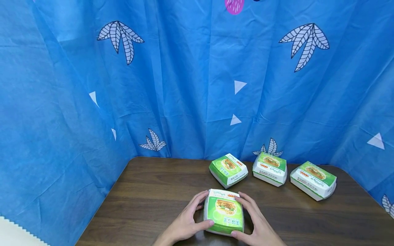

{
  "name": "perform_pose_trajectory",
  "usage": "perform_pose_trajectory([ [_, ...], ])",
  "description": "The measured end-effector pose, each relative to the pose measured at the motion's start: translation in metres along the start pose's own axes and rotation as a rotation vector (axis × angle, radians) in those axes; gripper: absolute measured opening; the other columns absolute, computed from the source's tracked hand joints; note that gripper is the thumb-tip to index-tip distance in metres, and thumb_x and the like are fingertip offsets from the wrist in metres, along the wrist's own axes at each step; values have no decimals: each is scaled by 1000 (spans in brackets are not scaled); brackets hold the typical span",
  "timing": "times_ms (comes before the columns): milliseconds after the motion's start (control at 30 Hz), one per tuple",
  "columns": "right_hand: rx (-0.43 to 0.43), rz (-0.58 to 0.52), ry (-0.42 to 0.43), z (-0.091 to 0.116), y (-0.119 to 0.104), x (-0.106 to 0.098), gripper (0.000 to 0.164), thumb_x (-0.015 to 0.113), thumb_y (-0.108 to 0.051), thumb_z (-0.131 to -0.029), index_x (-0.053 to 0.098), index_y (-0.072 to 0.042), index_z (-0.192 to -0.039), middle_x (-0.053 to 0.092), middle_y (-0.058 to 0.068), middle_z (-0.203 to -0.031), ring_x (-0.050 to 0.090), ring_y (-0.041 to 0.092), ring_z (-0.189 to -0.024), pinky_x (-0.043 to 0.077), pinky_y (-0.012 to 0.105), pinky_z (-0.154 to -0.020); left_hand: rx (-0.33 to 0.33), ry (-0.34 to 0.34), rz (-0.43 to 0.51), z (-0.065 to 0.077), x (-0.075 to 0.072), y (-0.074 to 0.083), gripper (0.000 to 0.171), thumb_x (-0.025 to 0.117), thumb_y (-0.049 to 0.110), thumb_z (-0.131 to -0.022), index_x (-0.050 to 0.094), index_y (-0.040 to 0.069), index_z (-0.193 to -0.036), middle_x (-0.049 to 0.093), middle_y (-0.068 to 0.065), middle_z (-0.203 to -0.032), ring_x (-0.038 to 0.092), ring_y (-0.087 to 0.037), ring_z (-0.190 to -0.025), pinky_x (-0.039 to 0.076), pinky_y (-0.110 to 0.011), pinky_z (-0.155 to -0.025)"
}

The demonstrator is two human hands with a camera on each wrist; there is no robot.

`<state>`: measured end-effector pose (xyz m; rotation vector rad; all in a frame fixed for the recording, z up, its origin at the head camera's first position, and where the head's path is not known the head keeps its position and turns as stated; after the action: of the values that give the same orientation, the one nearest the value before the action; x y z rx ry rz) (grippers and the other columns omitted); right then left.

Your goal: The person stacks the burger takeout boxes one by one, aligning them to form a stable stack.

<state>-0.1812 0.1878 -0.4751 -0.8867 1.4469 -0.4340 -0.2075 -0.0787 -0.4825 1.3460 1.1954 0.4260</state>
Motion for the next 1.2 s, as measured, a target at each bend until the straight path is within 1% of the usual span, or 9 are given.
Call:
perform_pose_trajectory([
  [167, -54, 31, 55, 0, 2, 2, 80, 81, -48, -87, 39, -36, -153, 31, 1, -163, 39, 26, -143, 45, 54, -107, -6, -4, 13, 0, -1, 0, 78, 73, 39, -96, 32, 25, -160, 32, 2, -164, 35, -18, -150, 41, -33, -116],
  [267, -100, 40, 90, 1, 3, 2, 75, 79, -42, -90, 40, -35, -153, 34, 2, -162, 41, 18, -140, 47, 46, -106, -12, -6, 18, 0, -1, 0, 78, 73, 39, -96, 31, 25, -160, 32, 2, -164, 35, -18, -150, 41, -33, -116],
  [433, -189, 10, 121, 2, 5, 1, 66, 74, -29, -95, 43, -28, -153, 38, 10, -160, 42, 4, -136, 48, 33, -103, 6, -1, 20, 1, -1, -2, 78, 73, 37, -95, 32, 24, -160, 33, 1, -164, 36, -17, -150, 42, -32, -115],
  [567, -216, 1, 147, 3, 5, 0, 59, 68, -24, -99, 44, -24, -154, 39, 10, -159, 39, -2, -136, 47, 29, -104, 24, 2, 14, 1, 0, -2, 78, 74, 37, -95, 32, 23, -160, 33, -1, -164, 36, -16, -149, 42, -33, -115],
  [733, -218, 28, 210, 2, 5, -4, 55, 63, -21, -103, 43, -24, -155, 40, 8, -159, 39, 0, -138, 46, 27, -104, -2, -4, 17, 1, 0, -2, 80, 74, 39, -94, 32, 24, -160, 33, 3, -164, 36, -14, -149, 41, -32, -116],
  [933, -157, 37, 227, 1, 6, -7, 53, 60, -26, -106, 42, -19, -155, 38, 2, -159, 48, 22, -137, 48, 31, -105, -9, -9, 24, -1, 0, -1, 80, 74, 39, -94, 32, 23, -160, 33, 3, -163, 36, -15, -148, 42, -32, -115],
  [1000, -158, 54, 235, 0, 6, -7, 53, 60, -27, -106, 42, -17, -155, 38, 2, -159, 49, 26, -136, 48, 30, -105, -3, -7, 24, -1, -1, -1, 79, 74, 38, -95, 32, 23, -160, 33, 2, -163, 37, -15, -148, 42, -32, -115],
  [1100, -170, 48, 253, -1, 9, -8, 54, 61, -26, -105, 42, -21, -155, 37, 3, -159, 46, 20, -137, 42, 18, -106, 8, -4, 25, 0, -1, -1, 78, 74, 37, -95, 33, 23, -160, 34, 1, -163, 37, -16, -148, 42, -32, -115],
  [1200, -214, 34, 276, -1, 11, -9, 56, 62, -21, -104, 41, -25, -155, 37, 9, -159, 41, 7, -138, 32, 6, -106, 13, -2, 24, 0, -1, -1, 78, 74, 36, -95, 33, 23, -160, 34, 2, -163, 37, -16, -148, 42, -32, -115],
])
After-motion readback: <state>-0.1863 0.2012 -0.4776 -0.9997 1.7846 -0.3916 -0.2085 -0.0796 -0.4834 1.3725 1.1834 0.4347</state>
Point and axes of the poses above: each hand's wrist, its own z-axis away from the middle knuckle, its own x-axis out of the palm, y = z × x, the point moved 2 cm from there along -z, towards the middle knuckle
